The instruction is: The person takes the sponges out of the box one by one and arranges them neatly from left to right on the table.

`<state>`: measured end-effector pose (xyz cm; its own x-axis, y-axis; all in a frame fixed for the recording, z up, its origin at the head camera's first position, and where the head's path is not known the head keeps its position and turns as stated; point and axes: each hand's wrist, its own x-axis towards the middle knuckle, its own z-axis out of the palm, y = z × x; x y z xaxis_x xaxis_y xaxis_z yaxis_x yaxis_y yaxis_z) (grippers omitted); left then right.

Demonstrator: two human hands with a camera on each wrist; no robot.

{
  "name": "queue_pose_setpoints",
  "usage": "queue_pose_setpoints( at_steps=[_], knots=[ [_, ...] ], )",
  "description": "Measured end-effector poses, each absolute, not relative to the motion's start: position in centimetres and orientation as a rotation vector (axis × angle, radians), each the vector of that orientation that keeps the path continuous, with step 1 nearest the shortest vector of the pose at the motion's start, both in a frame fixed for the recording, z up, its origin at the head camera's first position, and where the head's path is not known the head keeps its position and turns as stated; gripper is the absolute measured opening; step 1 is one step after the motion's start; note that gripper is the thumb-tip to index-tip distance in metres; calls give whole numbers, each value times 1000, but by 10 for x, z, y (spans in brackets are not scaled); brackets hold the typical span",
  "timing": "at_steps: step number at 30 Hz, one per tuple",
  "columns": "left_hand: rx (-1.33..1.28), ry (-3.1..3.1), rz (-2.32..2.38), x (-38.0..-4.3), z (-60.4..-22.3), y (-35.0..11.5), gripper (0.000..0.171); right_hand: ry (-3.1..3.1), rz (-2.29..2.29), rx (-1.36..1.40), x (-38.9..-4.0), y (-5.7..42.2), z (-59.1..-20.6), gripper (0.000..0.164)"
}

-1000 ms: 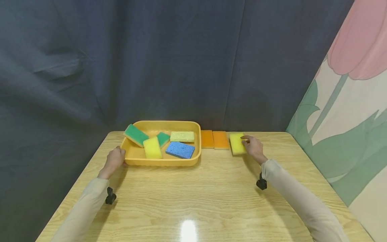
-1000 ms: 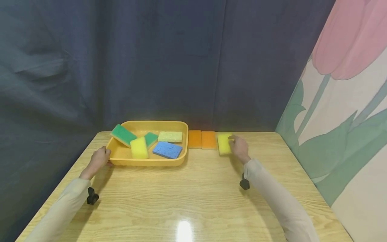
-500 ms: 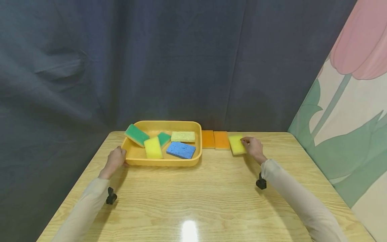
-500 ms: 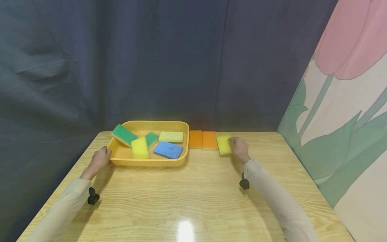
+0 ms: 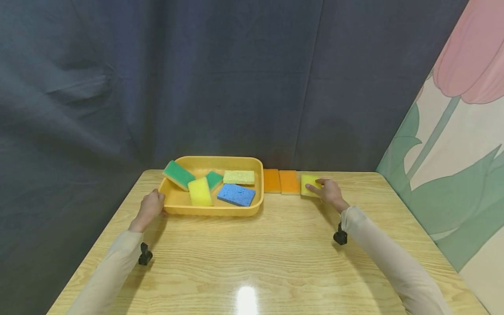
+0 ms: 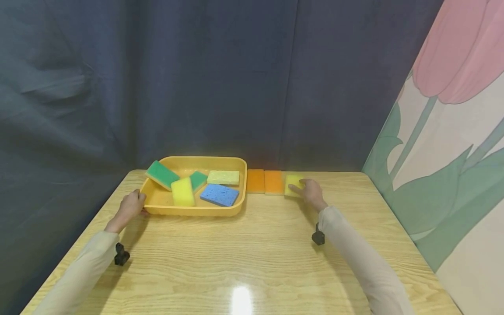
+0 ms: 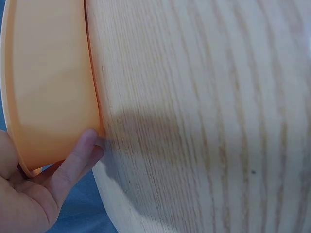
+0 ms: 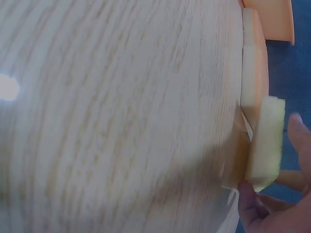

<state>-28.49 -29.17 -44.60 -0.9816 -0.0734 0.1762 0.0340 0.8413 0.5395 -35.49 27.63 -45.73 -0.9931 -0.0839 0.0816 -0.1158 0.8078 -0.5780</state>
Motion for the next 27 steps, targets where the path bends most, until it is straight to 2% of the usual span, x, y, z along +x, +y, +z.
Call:
queue_pose_setpoints(
  at_steps=[5,8,27],
  knots=[
    [37,-2826,-845,-285,-445,-293,27,-2985,946,212,-360,277,-460,84],
    [41,-2829,-851,-285,-446,-294,27,-3003,901,255,-362,276,-461,88],
    [31,-2833,-874,-285,-446,-293,28,-2980,815,238,-364,278,-465,61]
  ],
)
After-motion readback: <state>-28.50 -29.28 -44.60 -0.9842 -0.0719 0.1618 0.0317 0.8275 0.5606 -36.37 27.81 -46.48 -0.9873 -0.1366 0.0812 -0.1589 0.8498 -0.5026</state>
